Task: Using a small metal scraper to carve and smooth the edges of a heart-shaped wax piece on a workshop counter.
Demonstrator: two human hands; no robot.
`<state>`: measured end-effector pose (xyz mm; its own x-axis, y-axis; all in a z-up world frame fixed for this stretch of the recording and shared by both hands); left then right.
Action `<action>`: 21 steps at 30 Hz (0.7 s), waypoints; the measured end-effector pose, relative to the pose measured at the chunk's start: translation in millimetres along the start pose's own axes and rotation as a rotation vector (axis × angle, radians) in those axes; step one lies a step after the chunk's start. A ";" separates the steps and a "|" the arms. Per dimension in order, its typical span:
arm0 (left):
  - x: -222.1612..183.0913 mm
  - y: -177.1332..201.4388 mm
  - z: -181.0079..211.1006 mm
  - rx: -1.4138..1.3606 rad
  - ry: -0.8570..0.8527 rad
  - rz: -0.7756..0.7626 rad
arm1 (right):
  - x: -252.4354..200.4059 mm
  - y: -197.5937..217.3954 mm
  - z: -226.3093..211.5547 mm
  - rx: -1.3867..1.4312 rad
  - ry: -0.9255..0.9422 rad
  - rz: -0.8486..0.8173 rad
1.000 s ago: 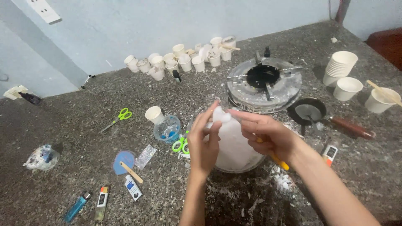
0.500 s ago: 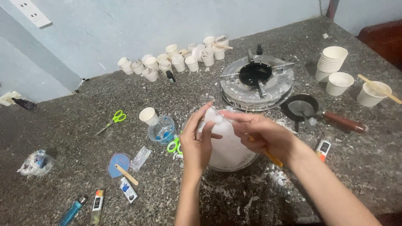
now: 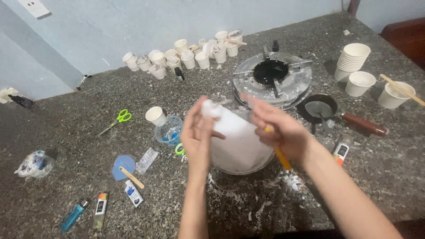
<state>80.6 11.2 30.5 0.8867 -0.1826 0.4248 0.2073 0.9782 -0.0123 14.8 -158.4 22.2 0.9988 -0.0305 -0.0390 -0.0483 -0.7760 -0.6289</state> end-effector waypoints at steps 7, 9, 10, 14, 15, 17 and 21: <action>14.3 53.3 -11.9 -0.190 -0.014 0.265 | 8.4 20.2 -20.3 0.135 0.204 -0.008; 9.8 58.7 -3.1 -0.114 -0.012 0.321 | 6.0 20.8 -21.0 0.177 0.220 -0.004; 9.4 55.9 -3.5 -0.113 -0.011 0.322 | 5.3 19.7 -20.6 0.177 0.218 -0.004; 5.7 48.8 -5.5 -0.013 0.013 0.338 | 5.3 14.1 -17.4 0.139 0.211 -0.043; 5.0 46.7 -6.0 0.008 0.012 0.334 | 6.5 13.4 -16.9 0.115 0.213 -0.056; 4.6 47.0 -7.9 0.031 0.020 0.323 | 12.7 17.4 -10.3 0.084 0.197 -0.099; 3.4 40.5 -3.7 0.132 0.004 0.278 | 6.1 6.7 2.3 -0.058 0.105 -0.028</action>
<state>93.5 49.8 28.1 0.9038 0.0934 0.4177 -0.0985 0.9951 -0.0094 20.6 -162.3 16.0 0.9955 -0.0723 0.0616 -0.0230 -0.8128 -0.5821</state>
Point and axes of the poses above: each hand's wrist, its own x-axis towards the middle knuckle, its own y-axis out of the back of the hand, z = x × y, the point moved 7 cm from there along x, towards the middle knuckle, and after that the axes turned 14 degrees about x, right-handed, at the moved point
